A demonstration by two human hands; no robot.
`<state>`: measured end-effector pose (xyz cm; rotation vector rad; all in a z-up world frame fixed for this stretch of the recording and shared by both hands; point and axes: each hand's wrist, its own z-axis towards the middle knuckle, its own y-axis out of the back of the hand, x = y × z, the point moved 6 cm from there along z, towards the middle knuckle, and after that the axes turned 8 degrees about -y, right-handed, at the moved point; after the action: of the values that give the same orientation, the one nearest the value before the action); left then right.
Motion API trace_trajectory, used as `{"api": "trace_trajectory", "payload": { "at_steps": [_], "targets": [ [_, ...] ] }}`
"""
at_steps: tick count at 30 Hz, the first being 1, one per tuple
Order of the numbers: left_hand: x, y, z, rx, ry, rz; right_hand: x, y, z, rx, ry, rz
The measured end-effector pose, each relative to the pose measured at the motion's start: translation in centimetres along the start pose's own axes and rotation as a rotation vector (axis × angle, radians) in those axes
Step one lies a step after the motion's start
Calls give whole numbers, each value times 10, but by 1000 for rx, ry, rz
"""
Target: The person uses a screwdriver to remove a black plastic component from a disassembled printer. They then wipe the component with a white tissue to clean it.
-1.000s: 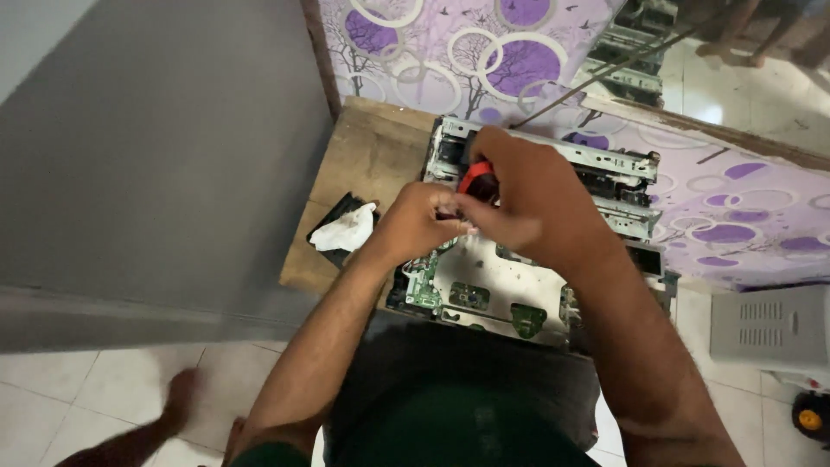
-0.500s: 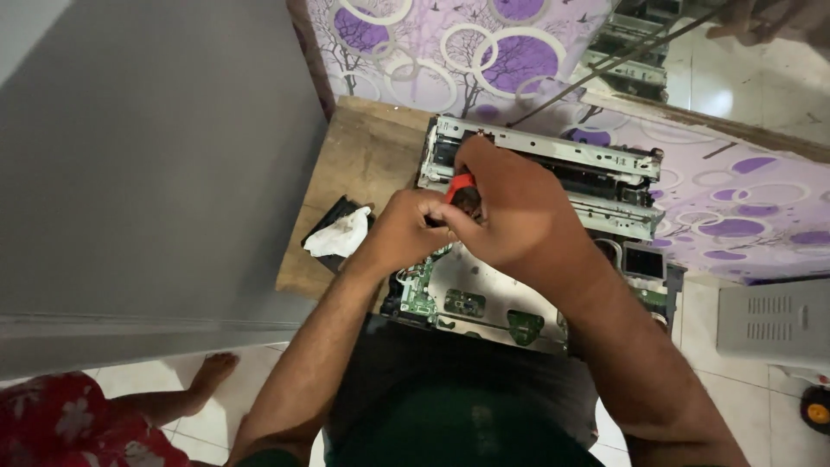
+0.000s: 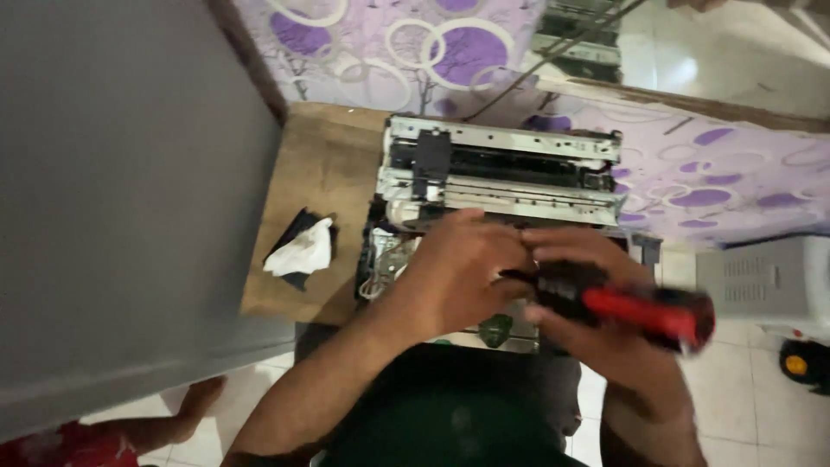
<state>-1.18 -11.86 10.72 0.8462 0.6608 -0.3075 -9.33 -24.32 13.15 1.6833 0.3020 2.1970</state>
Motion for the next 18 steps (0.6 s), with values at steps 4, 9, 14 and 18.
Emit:
{"api": "trace_trajectory", "payload": {
  "at_steps": [4,9,14,18],
  "targets": [
    [4,-32,12,72,-21,14,-35,38,-35,-58,-233,72],
    [3,-11,0,62,43,-107,-63,69,-65,-361,-343,261],
    [17,32,-44,-99,197,-29,-100,79,-70,-344,-318,291],
    [28,45,-83,-136,379,-25,-117,68,-61,-235,-248,421]
  ]
}}
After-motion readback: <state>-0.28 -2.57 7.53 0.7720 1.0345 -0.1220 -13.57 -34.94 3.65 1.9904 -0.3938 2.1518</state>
